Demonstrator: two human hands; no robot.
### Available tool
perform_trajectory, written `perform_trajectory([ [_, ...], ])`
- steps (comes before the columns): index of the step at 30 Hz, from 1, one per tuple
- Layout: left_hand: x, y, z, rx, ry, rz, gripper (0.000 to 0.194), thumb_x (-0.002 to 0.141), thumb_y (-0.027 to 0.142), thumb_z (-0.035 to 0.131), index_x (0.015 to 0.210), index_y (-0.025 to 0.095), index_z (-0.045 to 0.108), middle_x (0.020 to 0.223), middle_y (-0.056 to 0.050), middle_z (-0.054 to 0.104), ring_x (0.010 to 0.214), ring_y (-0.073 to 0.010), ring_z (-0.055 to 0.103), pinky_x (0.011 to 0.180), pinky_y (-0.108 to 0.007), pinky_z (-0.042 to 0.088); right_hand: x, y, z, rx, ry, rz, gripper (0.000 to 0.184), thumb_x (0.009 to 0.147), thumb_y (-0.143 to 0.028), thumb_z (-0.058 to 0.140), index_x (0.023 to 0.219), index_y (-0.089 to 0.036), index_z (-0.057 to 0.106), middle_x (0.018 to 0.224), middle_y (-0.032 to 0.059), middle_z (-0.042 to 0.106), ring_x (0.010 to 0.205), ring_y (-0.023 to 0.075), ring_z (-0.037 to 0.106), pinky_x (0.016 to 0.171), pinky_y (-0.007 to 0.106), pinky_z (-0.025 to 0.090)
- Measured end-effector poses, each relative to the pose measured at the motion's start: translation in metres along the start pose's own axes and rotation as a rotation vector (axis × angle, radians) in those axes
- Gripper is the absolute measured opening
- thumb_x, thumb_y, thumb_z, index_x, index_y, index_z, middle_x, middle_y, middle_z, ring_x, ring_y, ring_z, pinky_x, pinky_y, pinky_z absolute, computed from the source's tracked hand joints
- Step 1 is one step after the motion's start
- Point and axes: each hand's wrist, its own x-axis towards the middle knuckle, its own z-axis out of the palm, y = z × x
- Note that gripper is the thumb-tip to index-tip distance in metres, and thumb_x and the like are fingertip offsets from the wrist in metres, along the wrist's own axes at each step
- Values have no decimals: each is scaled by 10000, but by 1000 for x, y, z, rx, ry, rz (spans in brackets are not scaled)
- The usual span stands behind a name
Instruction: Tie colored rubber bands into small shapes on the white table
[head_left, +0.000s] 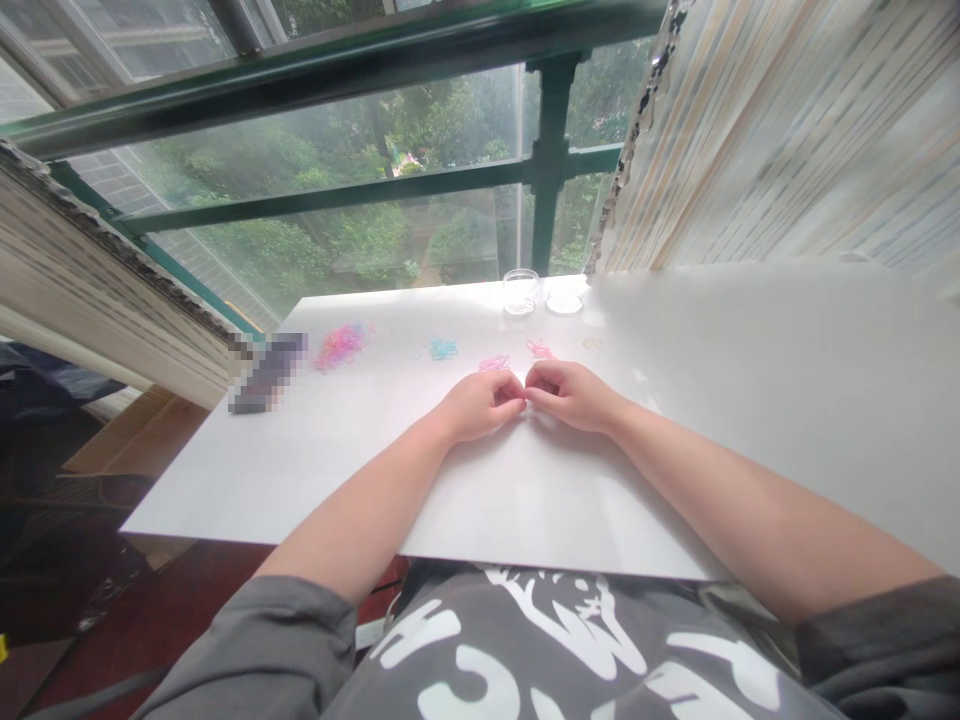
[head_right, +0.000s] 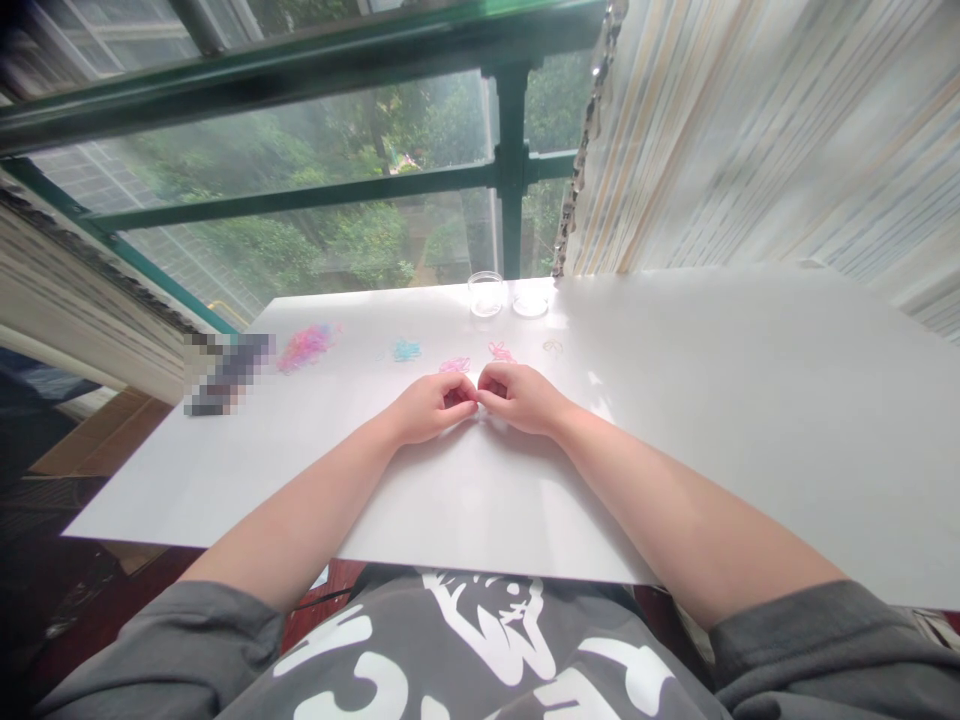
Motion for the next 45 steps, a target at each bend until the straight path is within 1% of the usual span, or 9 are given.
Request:
perform_trajectory([
  [19, 1, 2, 0, -29, 1, -2, 123, 758, 287, 550, 808, 194, 613, 796, -7, 661, 679, -137, 567, 642, -259, 445, 0, 3, 0, 7, -13, 0, 130, 764, -291, 519, 721, -169, 539, 586, -27, 478, 538, 98, 405, 517, 225, 323],
  [35, 0, 2, 0, -9, -12, 1, 150, 775, 300, 534, 834, 191, 617, 801, -13, 659, 719, -146, 587, 668, -258, 453, 0, 1, 0, -10, -3, -9, 136, 768, -294, 519, 722, -168, 546, 601, -19, 501, 547, 100, 415, 522, 225, 324],
  [39, 1, 1, 0, -19, -17, 1, 143, 772, 296, 539, 831, 191, 616, 808, -11, 661, 713, -143, 582, 666, -259, 450, 0, 0, -1, -10, -2, -11, 154, 774, -308, 517, 716, -168, 547, 606, -15, 511, 550, 102, 422, 528, 228, 329],
  [45, 1, 0, 0, -7, -11, 7, 150, 771, 304, 543, 831, 189, 618, 786, -7, 650, 674, -139, 557, 635, -260, 437, 0, 0, -1, -19, 2, -11, 129, 766, -281, 520, 720, -166, 554, 615, -13, 515, 554, 101, 420, 527, 227, 326],
])
